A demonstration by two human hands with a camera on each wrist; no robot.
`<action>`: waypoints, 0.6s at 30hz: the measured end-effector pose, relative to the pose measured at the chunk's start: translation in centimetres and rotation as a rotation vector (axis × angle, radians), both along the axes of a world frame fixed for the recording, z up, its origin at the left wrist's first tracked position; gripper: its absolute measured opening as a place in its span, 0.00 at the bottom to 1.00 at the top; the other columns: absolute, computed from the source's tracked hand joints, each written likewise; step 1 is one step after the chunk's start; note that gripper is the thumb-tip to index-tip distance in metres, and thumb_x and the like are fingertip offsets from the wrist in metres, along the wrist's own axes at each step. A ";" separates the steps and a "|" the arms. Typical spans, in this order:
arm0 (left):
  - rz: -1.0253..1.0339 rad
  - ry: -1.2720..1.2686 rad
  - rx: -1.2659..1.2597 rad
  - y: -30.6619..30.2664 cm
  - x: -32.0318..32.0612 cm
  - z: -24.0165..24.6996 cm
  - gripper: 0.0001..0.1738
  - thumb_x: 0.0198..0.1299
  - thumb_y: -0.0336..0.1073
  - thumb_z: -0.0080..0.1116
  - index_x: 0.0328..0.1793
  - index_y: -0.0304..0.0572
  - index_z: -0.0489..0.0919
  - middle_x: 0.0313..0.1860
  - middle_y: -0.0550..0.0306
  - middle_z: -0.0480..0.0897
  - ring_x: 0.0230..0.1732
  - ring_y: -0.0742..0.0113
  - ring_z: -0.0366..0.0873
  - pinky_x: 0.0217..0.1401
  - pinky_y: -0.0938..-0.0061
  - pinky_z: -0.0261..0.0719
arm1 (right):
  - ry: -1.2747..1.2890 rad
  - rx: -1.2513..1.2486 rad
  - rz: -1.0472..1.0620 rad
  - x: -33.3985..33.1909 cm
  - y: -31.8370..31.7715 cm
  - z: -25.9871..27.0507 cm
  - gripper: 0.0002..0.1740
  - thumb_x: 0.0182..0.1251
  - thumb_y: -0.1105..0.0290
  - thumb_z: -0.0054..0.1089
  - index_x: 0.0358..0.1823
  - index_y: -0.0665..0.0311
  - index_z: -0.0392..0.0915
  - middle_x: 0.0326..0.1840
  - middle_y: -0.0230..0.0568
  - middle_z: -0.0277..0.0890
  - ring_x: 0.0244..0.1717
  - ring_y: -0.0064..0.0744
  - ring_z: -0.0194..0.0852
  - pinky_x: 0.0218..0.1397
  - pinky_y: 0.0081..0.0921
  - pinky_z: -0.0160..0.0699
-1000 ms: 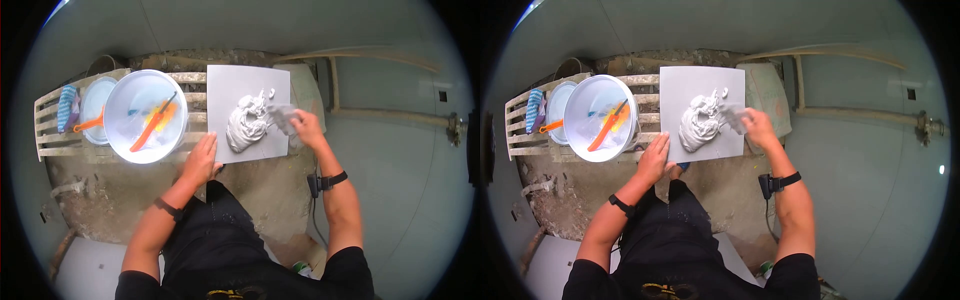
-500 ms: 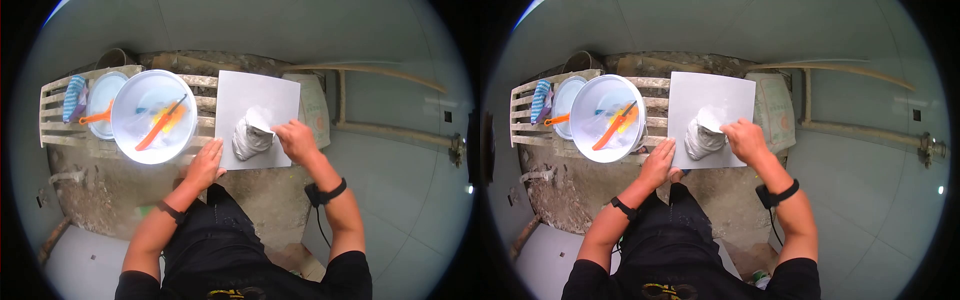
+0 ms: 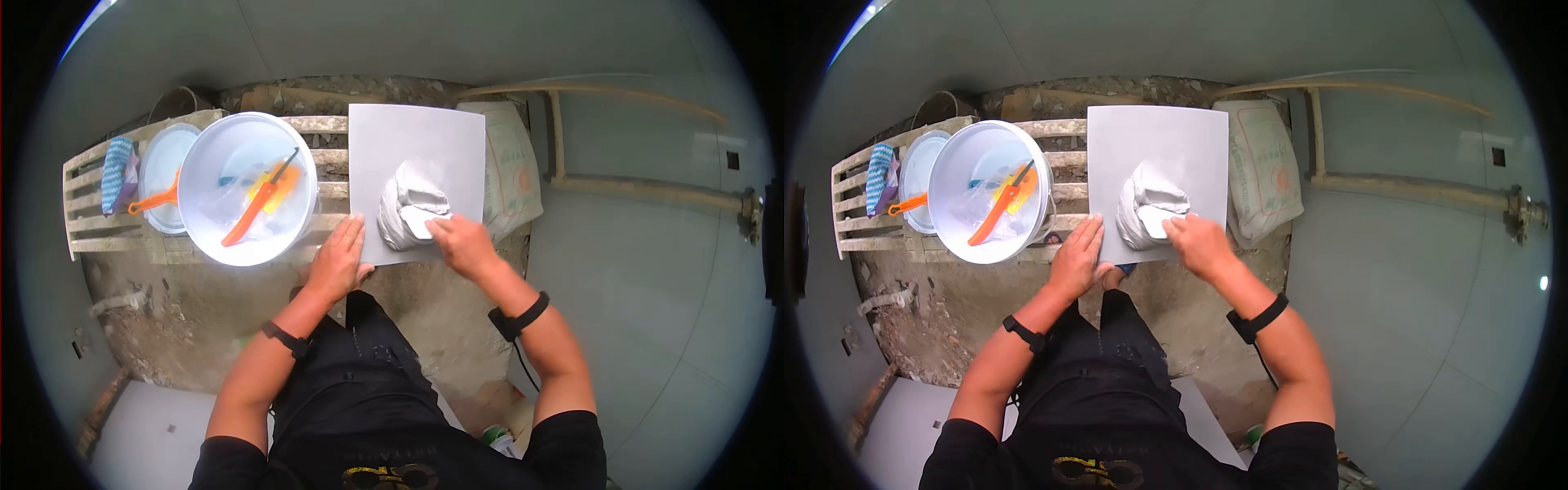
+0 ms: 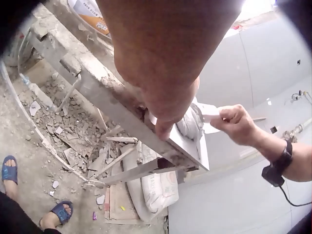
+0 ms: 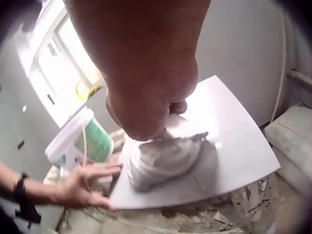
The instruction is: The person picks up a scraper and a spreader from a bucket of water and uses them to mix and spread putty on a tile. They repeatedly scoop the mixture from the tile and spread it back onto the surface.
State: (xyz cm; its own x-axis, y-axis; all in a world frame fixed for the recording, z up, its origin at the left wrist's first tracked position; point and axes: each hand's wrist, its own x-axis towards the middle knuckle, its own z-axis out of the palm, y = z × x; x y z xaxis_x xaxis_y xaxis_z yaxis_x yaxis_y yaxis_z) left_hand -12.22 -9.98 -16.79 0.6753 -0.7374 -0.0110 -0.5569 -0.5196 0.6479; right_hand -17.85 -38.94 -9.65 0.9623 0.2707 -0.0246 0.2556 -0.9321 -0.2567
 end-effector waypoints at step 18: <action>-0.055 -0.054 0.042 0.0 -0.1 -0.8 0.47 0.47 0.43 0.79 0.72 0.26 0.73 0.79 0.41 0.68 0.79 0.44 0.64 0.81 0.58 0.65 | 0.003 1.451 -1.361 -1.6 6.1 -5.2 0.06 0.70 0.77 0.60 0.42 0.74 0.84 0.31 0.39 0.83 0.24 0.22 0.76 0.24 0.24 0.72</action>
